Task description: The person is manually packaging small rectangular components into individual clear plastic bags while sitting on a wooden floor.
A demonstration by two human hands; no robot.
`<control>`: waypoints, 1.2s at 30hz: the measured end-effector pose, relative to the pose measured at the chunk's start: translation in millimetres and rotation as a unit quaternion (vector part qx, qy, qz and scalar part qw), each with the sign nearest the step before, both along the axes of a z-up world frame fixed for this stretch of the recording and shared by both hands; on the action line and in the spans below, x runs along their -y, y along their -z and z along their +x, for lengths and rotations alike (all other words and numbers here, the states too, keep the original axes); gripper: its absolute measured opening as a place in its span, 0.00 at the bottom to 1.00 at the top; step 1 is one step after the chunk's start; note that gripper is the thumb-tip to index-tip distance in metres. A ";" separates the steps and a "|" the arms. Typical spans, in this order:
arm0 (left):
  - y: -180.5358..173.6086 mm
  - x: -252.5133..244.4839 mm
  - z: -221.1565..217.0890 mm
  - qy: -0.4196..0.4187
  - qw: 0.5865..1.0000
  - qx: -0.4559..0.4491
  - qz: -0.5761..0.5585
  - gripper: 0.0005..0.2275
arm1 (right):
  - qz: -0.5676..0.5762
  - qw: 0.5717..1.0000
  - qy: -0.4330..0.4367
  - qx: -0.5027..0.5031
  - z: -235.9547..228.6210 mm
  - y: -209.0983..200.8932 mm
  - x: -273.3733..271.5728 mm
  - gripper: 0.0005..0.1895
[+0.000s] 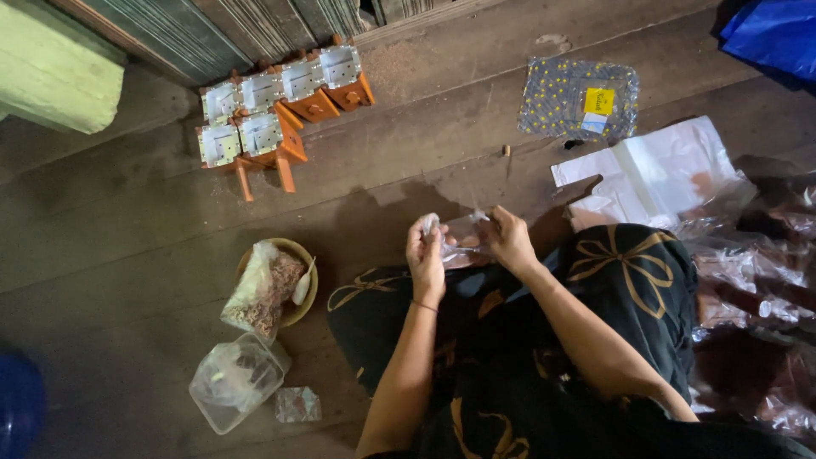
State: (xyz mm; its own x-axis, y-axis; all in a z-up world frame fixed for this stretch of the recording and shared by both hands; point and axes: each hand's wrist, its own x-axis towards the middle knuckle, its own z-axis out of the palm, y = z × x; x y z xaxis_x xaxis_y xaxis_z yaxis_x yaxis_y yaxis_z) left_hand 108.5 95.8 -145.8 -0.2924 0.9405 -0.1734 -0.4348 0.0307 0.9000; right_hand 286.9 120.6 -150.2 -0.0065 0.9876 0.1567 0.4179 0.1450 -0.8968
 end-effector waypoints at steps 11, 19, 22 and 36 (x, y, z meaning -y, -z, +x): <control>6.2 -19.1 -20.9 0.090 0.962 -0.257 0.019 0.16 | -0.010 0.984 -0.110 0.138 -23.4 -23.0 -43.7 0.10; -38.0 -17.5 -17.1 0.191 0.886 -0.421 -0.033 0.24 | -0.155 0.932 -0.255 -0.206 -32.5 -34.7 -46.5 0.11; -72.7 -14.0 -21.6 0.244 0.904 -0.348 -0.051 0.30 | -0.122 0.965 -0.161 -0.169 -39.0 -55.0 -32.6 0.09; -7.6 -28.7 -40.0 0.251 0.941 -0.152 -0.166 0.25 | -0.062 0.960 -0.254 -0.098 -15.2 -70.4 -15.5 0.06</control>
